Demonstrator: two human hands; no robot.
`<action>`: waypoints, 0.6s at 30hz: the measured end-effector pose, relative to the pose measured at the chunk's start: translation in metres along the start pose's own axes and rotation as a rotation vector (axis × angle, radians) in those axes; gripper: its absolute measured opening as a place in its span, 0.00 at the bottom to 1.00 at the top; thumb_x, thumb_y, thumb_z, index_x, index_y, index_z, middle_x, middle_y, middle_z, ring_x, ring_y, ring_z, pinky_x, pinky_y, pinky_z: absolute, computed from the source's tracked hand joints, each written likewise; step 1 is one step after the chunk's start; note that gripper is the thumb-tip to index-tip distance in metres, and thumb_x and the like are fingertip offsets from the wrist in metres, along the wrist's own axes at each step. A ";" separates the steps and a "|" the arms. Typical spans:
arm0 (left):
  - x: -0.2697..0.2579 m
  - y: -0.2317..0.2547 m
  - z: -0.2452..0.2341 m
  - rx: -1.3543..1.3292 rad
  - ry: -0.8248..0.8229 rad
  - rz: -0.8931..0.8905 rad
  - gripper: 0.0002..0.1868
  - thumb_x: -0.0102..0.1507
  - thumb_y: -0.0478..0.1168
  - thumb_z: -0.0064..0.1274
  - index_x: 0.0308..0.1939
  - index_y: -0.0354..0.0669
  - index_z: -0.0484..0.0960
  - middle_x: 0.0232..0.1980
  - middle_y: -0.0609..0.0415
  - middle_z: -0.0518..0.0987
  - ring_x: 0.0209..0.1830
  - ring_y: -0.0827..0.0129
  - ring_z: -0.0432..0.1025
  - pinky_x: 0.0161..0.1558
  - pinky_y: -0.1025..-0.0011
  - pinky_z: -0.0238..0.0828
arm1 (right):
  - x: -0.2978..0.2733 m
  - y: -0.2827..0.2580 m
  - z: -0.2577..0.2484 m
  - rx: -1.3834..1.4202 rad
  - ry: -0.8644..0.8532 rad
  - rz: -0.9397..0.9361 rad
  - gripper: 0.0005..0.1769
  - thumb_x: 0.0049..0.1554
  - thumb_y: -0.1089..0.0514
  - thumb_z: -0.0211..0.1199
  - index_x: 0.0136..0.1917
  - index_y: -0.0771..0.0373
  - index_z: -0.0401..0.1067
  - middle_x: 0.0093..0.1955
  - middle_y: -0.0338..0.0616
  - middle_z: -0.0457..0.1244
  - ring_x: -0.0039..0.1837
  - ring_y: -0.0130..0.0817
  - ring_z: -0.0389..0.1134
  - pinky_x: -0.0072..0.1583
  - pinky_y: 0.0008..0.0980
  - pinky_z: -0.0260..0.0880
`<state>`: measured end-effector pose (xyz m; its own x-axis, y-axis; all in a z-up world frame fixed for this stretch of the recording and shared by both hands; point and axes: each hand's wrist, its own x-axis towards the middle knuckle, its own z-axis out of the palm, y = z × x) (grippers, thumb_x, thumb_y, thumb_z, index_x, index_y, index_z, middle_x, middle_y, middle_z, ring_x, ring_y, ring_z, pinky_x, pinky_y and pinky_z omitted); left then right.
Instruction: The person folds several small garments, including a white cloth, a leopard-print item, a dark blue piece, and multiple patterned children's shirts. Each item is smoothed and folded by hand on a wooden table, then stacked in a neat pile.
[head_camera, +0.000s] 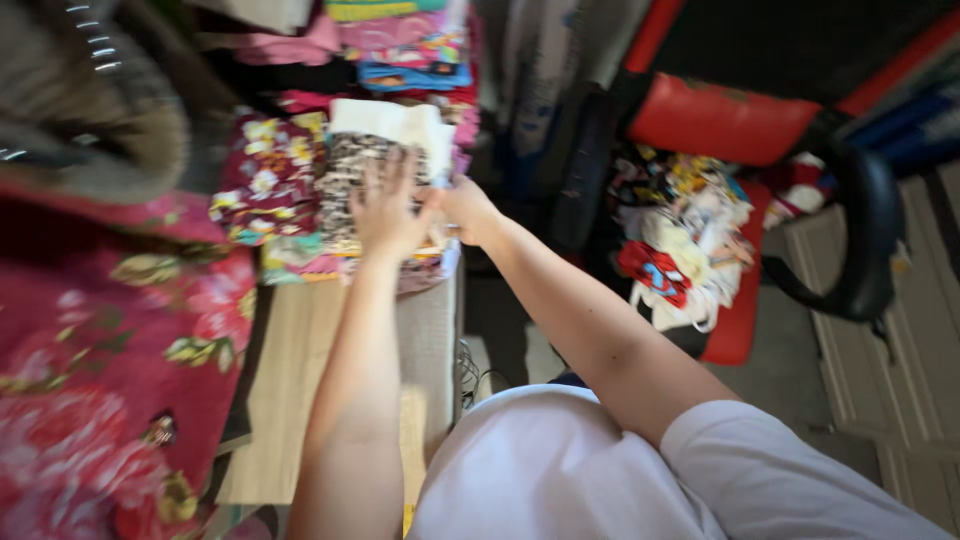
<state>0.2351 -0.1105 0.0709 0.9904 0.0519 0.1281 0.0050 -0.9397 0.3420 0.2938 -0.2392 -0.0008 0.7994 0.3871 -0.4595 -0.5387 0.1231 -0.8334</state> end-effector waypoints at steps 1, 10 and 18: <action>0.004 -0.003 0.002 -0.005 -0.031 -0.027 0.41 0.66 0.69 0.42 0.80 0.68 0.52 0.84 0.58 0.53 0.84 0.49 0.40 0.73 0.34 0.34 | -0.010 -0.004 -0.010 -0.151 0.148 0.039 0.30 0.54 0.52 0.68 0.68 0.56 0.65 0.47 0.39 0.64 0.43 0.29 0.63 0.39 0.31 0.63; -0.004 0.004 -0.007 0.080 -0.028 0.076 0.58 0.57 0.75 0.52 0.83 0.53 0.49 0.84 0.46 0.49 0.82 0.40 0.39 0.73 0.31 0.32 | -0.140 0.104 -0.229 -0.085 0.224 0.264 0.23 0.57 0.47 0.64 0.64 0.53 0.73 0.48 0.36 0.70 0.42 0.26 0.72 0.39 0.24 0.67; -0.044 0.132 0.044 -0.088 0.170 0.377 0.47 0.62 0.68 0.55 0.79 0.48 0.67 0.83 0.44 0.59 0.84 0.36 0.47 0.77 0.33 0.38 | -0.173 0.219 -0.406 0.230 0.548 0.394 0.08 0.62 0.52 0.60 0.52 0.56 0.71 0.41 0.38 0.66 0.36 0.29 0.69 0.38 0.29 0.70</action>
<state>0.1982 -0.2519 0.0699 0.8838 -0.2282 0.4085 -0.3725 -0.8715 0.3191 0.1458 -0.6502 -0.2285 0.5197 -0.0655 -0.8518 -0.8092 0.2820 -0.5154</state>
